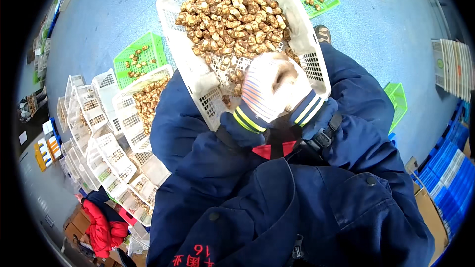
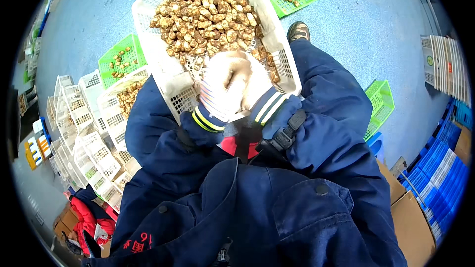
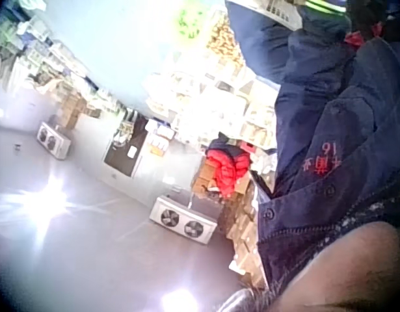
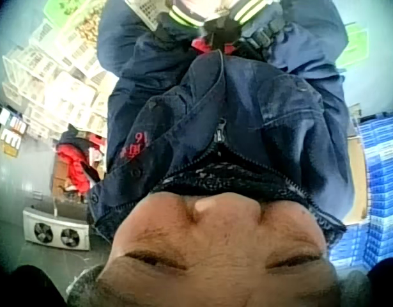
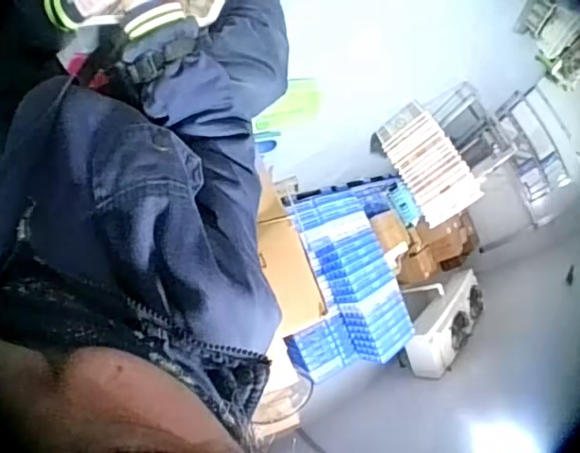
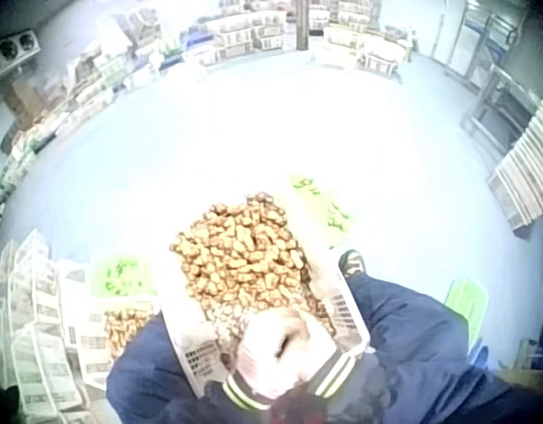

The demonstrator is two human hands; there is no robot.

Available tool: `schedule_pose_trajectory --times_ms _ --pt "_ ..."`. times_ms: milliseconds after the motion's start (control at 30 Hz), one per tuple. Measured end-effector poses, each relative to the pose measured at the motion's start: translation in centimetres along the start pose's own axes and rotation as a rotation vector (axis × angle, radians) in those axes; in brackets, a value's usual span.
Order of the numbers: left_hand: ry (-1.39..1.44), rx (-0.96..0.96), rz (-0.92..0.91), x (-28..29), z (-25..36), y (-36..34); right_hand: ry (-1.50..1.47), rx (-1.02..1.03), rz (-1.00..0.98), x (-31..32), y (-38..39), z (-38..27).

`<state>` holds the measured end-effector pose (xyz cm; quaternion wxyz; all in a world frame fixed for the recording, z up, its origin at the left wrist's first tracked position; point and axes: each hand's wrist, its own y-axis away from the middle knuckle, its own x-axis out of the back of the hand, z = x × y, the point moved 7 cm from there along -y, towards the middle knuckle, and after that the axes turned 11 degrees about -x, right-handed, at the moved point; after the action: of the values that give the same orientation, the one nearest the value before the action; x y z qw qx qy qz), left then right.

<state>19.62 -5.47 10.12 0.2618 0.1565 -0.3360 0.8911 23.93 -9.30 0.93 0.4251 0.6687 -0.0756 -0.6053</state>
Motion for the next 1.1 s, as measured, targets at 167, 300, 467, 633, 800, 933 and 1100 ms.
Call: schedule_pose_trajectory --times_ms 167,300,467,633,800,933,1100 --pt "0.112 -0.091 0.033 1.8 2.4 -1.7 -0.059 0.024 0.124 3.5 -0.1 -2.3" --pt "0.079 0.286 0.317 8.4 -3.8 2.0 0.099 0.136 0.058 -0.8 2.3 -6.7" --pt "0.403 0.775 0.570 8.6 -11.4 6.6 0.154 0.517 -0.008 -2.8 2.4 -24.1" --pt "0.353 0.741 0.425 6.4 -10.3 5.8 0.210 0.503 0.213 9.0 -3.8 -39.2" --pt "0.271 0.824 0.369 7.7 -11.9 6.3 0.210 0.751 0.686 11.5 -6.9 -38.8" --pt "0.269 0.879 0.478 7.8 -13.2 6.7 0.335 0.734 0.631 10.1 -5.6 -40.2" --pt "0.382 0.848 0.650 8.2 -14.9 8.1 0.470 0.751 0.511 3.8 -1.5 -40.0"
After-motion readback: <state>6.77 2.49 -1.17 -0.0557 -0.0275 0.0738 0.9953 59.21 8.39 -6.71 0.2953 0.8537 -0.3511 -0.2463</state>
